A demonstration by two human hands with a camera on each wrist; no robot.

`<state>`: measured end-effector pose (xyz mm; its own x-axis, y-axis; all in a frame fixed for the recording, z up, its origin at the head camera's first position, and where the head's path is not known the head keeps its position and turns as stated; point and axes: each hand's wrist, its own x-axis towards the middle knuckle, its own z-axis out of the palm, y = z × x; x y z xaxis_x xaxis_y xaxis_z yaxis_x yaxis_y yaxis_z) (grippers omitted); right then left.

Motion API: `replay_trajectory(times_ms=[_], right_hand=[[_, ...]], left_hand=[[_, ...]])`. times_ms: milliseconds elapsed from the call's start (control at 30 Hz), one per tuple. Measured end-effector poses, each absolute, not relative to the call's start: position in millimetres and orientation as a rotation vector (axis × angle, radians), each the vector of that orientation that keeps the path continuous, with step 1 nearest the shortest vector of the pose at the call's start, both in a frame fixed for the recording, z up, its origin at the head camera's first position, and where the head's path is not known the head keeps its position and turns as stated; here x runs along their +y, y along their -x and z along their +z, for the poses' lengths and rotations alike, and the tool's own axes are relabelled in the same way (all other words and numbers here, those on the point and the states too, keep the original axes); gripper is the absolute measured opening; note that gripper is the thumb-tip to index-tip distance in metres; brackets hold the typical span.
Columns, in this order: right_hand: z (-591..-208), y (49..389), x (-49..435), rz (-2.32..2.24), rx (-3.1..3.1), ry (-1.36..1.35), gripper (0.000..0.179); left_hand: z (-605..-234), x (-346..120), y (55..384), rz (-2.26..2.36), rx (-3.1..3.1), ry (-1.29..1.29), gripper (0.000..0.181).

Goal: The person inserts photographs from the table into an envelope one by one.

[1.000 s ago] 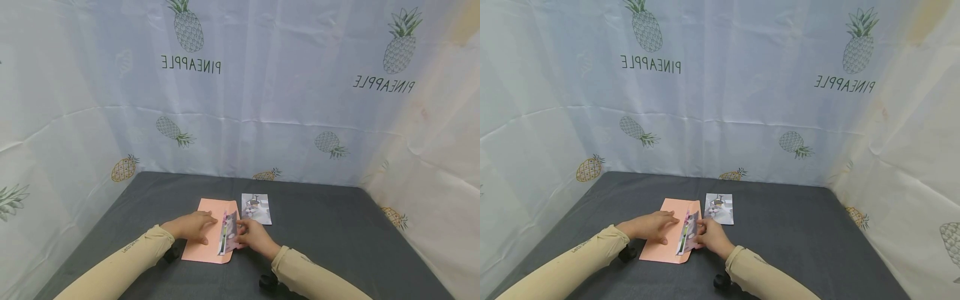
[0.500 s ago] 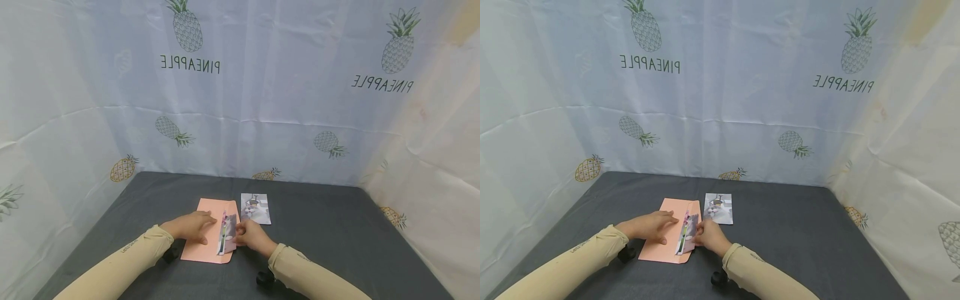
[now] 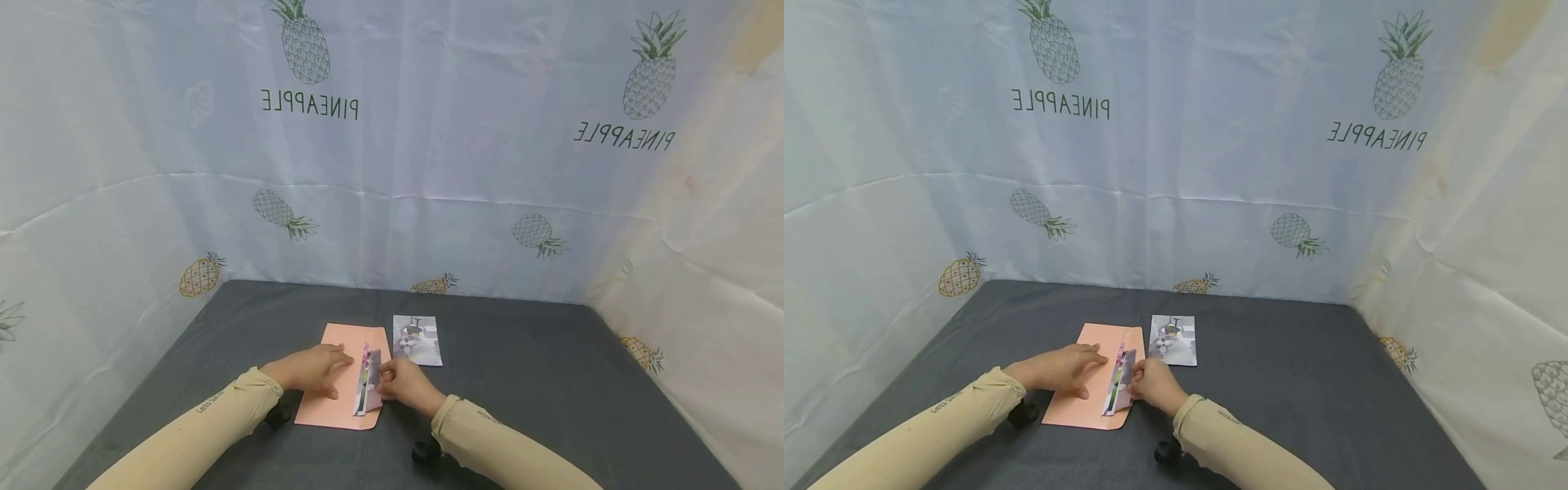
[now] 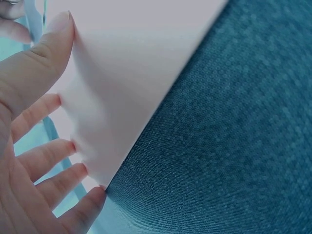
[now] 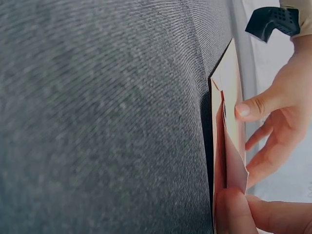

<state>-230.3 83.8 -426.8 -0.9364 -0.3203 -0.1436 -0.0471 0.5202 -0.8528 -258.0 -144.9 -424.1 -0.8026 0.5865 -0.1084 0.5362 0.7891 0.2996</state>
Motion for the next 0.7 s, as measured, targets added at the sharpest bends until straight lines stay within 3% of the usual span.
replay_trajectory(times_ms=[700], right_hand=[[-431.7, 232.2, 74.4, -1.439, 2.457, 0.282, 0.041]], left_hand=[[-425.6, -144.5, 259.6, 0.383, 2.787, -0.869, 0.064]])
